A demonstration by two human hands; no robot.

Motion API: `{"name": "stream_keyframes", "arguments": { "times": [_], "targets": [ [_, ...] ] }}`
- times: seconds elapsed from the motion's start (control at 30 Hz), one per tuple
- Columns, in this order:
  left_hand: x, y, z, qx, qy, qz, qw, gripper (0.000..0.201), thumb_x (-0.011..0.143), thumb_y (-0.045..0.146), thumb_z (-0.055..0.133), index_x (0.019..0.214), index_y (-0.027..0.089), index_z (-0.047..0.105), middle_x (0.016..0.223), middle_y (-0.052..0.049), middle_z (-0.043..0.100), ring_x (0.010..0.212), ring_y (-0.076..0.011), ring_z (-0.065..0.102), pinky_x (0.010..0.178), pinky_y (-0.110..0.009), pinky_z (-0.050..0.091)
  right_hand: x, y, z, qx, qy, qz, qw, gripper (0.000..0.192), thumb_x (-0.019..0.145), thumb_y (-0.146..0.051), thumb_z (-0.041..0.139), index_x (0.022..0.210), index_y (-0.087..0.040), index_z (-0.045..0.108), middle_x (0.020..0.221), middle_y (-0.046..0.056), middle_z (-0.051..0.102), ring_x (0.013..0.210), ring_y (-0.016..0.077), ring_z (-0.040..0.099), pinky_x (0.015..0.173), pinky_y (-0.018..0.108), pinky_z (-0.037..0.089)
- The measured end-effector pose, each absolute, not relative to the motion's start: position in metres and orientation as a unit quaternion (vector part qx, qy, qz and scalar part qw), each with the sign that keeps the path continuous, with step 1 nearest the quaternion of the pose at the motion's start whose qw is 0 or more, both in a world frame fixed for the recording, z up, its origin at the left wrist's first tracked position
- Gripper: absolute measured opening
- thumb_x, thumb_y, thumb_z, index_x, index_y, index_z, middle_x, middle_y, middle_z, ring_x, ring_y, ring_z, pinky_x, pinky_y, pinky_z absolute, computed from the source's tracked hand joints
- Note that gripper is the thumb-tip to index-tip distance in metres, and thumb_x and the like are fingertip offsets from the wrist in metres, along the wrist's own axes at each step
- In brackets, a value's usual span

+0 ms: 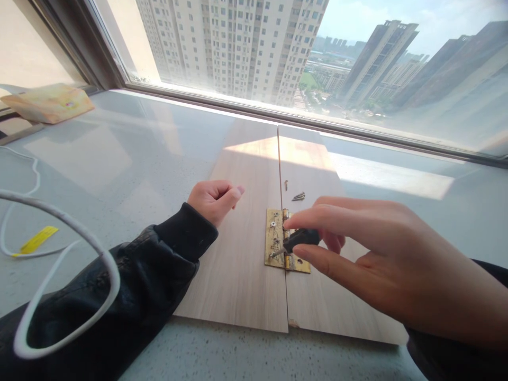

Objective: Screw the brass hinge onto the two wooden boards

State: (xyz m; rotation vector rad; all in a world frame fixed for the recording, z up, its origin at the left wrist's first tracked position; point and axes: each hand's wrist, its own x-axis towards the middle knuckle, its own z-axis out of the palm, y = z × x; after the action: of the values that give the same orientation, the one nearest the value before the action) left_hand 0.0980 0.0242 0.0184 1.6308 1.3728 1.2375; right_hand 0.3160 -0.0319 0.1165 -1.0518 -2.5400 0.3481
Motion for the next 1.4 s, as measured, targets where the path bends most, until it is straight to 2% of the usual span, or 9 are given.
{"name": "stream_keyframes", "arguments": {
  "times": [0.3, 0.53, 0.6, 0.7, 0.83, 0.9, 0.97, 1.2, 1.4],
  "targets": [
    [0.098, 0.024, 0.02, 0.624, 0.531, 0.469, 0.33, 0.036, 0.082, 0.027, 0.057, 0.049, 0.018, 0.049, 0.037, 0.008, 0.031, 0.037, -0.0054, 0.025, 0.04, -0.023, 0.018, 0.33, -0.027, 0.12, -0.37, -0.913, 0.091, 0.144, 0.029, 0.094, -0.027, 0.054, 0.118, -0.021, 0.069, 0.083, 0.001, 0.067, 0.066, 0.0103, 0.061, 0.056, 0.024, 0.047],
    [0.102, 0.023, 0.018, 0.61, 0.534, 0.492, 0.318, 0.035, 0.081, 0.028, 0.057, 0.048, 0.019, 0.049, 0.037, 0.008, 0.03, 0.037, -0.0056, 0.023, 0.041, -0.024, 0.015, 0.328, -0.025, 0.119, -0.356, -0.915, 0.108, 0.158, 0.012, 0.09, -0.029, 0.061, 0.092, -0.021, 0.07, 0.075, -0.001, 0.07, 0.061, 0.0118, 0.062, 0.055, 0.026, 0.047],
    [0.103, 0.022, 0.017, 0.608, 0.535, 0.499, 0.31, 0.035, 0.081, 0.028, 0.057, 0.048, 0.019, 0.049, 0.037, 0.008, 0.029, 0.038, -0.0058, 0.023, 0.042, -0.025, 0.015, 0.327, -0.025, 0.117, -0.362, -0.912, 0.103, 0.165, 0.015, 0.09, -0.034, 0.063, 0.086, -0.02, 0.068, 0.068, -0.002, 0.067, 0.055, 0.0107, 0.058, 0.05, 0.025, 0.044],
    [0.104, 0.022, 0.017, 0.613, 0.53, 0.501, 0.304, 0.036, 0.081, 0.027, 0.057, 0.047, 0.018, 0.048, 0.038, 0.009, 0.028, 0.039, -0.0056, 0.022, 0.042, -0.025, 0.016, 0.322, -0.027, 0.115, -0.371, -0.909, 0.069, 0.176, 0.027, 0.089, -0.041, 0.064, 0.075, -0.018, 0.062, 0.054, -0.005, 0.051, 0.043, 0.0076, 0.044, 0.043, 0.024, 0.034],
    [0.104, 0.022, 0.017, 0.613, 0.526, 0.501, 0.31, 0.036, 0.081, 0.027, 0.057, 0.048, 0.018, 0.048, 0.039, 0.009, 0.029, 0.039, -0.0054, 0.022, 0.042, -0.026, 0.016, 0.313, -0.03, 0.113, -0.369, -0.91, 0.043, 0.182, 0.033, 0.089, -0.036, 0.063, 0.064, -0.019, 0.049, 0.053, -0.006, 0.043, 0.044, 0.0065, 0.036, 0.045, 0.024, 0.031],
    [0.103, 0.022, 0.018, 0.612, 0.529, 0.498, 0.312, 0.036, 0.082, 0.026, 0.057, 0.048, 0.019, 0.048, 0.038, 0.009, 0.029, 0.038, -0.0057, 0.022, 0.042, -0.026, 0.016, 0.31, -0.029, 0.112, -0.373, -0.908, 0.058, 0.181, 0.024, 0.088, -0.032, 0.063, 0.07, -0.018, 0.055, 0.056, -0.005, 0.047, 0.048, 0.0074, 0.041, 0.047, 0.024, 0.034],
    [0.102, 0.022, 0.019, 0.615, 0.532, 0.487, 0.319, 0.035, 0.082, 0.026, 0.057, 0.049, 0.019, 0.049, 0.037, 0.009, 0.03, 0.038, -0.006, 0.024, 0.042, -0.026, 0.016, 0.311, -0.028, 0.112, -0.376, -0.904, 0.08, 0.187, 0.012, 0.089, -0.028, 0.062, 0.086, -0.017, 0.065, 0.062, -0.004, 0.054, 0.053, 0.0084, 0.048, 0.05, 0.024, 0.039],
    [0.099, 0.022, 0.023, 0.628, 0.525, 0.467, 0.334, 0.035, 0.084, 0.026, 0.055, 0.05, 0.018, 0.049, 0.04, 0.009, 0.031, 0.04, -0.0055, 0.026, 0.044, -0.025, 0.02, 0.33, -0.025, 0.116, -0.349, -0.903, 0.187, 0.168, 0.025, 0.092, -0.026, 0.059, 0.115, -0.026, 0.069, 0.088, -0.002, 0.068, 0.07, 0.007, 0.06, 0.062, 0.02, 0.05],
    [0.1, 0.022, 0.023, 0.627, 0.525, 0.467, 0.337, 0.035, 0.084, 0.025, 0.056, 0.05, 0.018, 0.049, 0.04, 0.01, 0.029, 0.041, -0.0055, 0.024, 0.045, -0.026, 0.018, 0.33, -0.02, 0.115, -0.358, -0.9, 0.171, 0.18, 0.017, 0.091, -0.031, 0.061, 0.101, -0.022, 0.071, 0.075, -0.004, 0.07, 0.062, 0.0063, 0.063, 0.058, 0.018, 0.049]
  ]
}}
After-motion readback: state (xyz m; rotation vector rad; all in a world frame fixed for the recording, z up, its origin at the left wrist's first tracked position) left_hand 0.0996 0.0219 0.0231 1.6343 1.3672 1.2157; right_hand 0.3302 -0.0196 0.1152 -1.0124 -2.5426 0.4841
